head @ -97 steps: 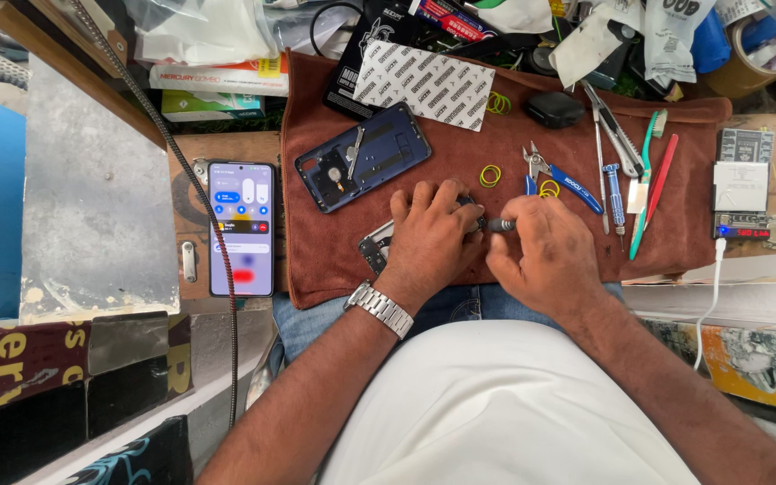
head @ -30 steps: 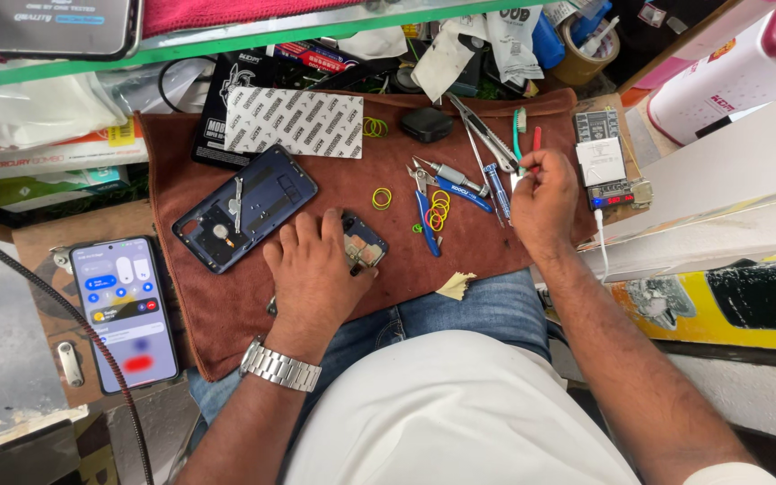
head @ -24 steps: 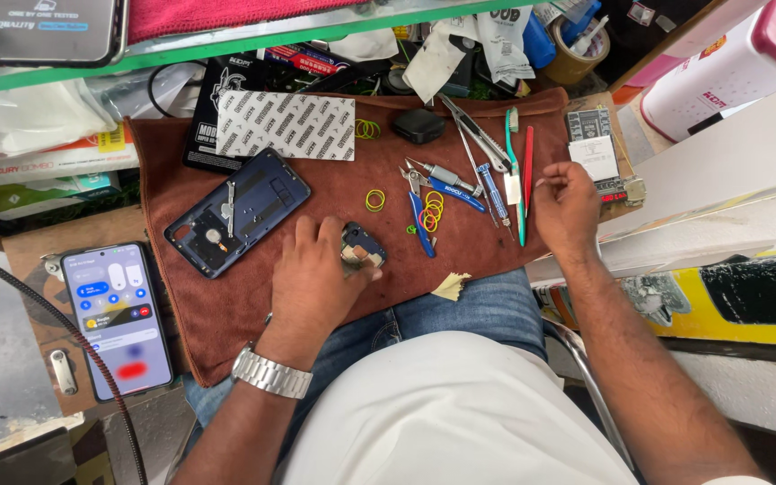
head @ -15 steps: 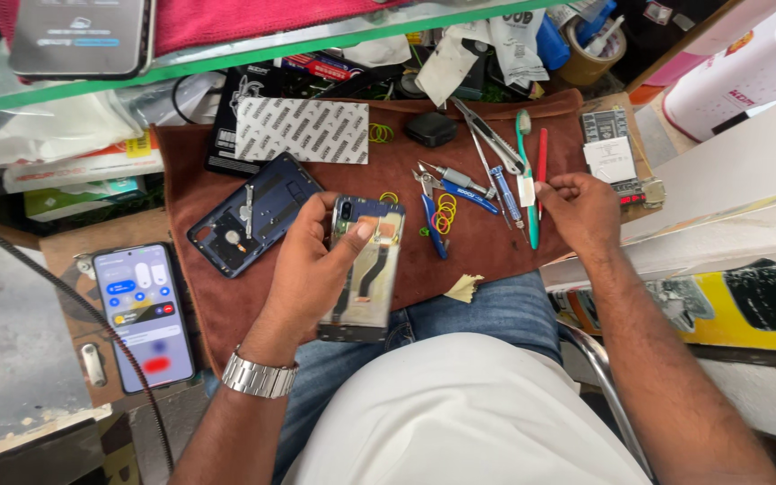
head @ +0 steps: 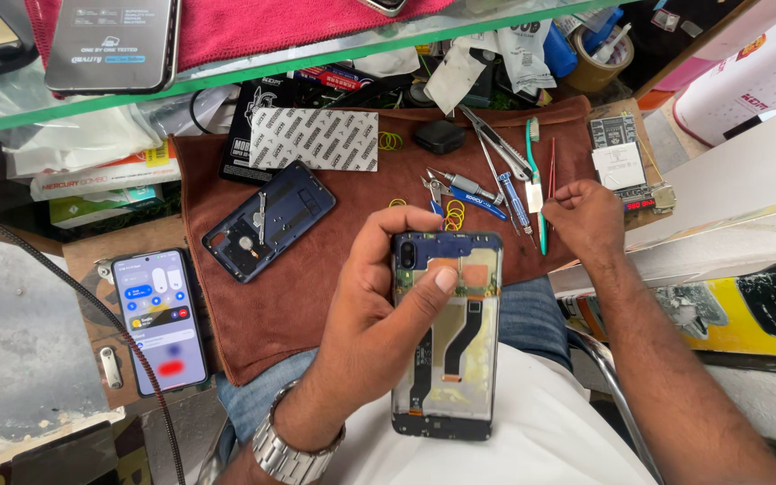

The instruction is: The person disassembles a smartphone, removing the back cover and battery. They use a screwdriver to unscrew components and a red plastic tool to pry open the device. The person then handles the internal components and a separate screen assembly.

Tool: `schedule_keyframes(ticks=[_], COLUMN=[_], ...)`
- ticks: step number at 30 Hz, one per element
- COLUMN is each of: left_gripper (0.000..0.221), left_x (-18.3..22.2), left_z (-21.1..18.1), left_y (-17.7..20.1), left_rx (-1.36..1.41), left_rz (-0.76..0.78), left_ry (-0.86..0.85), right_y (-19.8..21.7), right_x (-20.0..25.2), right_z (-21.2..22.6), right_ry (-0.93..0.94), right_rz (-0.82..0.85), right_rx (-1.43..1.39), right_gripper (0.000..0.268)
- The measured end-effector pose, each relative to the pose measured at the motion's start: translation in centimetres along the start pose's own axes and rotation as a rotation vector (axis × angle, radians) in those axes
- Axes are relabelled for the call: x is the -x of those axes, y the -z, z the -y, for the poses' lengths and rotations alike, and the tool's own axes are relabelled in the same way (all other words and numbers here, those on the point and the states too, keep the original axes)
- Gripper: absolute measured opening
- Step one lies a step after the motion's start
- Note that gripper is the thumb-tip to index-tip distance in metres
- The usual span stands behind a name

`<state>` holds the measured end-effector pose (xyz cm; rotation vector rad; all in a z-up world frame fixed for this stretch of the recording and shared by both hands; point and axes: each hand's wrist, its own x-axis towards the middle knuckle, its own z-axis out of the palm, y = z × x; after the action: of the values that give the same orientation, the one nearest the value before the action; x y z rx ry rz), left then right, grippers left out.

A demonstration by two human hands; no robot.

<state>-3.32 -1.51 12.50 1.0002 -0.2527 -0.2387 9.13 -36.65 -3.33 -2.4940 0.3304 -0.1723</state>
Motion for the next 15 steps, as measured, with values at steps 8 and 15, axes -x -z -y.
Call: schedule_keyframes(ticks=[8, 15], left_gripper=[0.033, 0.050], left_x=[0.7, 0.7], left_z=[-0.2, -0.3], left_y=[-0.4, 0.1], left_rx=[0.058, 0.015], left_rz=[0.076, 0.113], left_ry=[0.110, 0.047], right_y=[-0.4, 2.0], right_x=[-0.5, 1.0], right_z=[-1.4, 3.0], right_ry=[0.007, 0.100], right_rz=[0.015, 0.041], right_rx=[-0.198, -0.991], right_gripper=[0.023, 0.031])
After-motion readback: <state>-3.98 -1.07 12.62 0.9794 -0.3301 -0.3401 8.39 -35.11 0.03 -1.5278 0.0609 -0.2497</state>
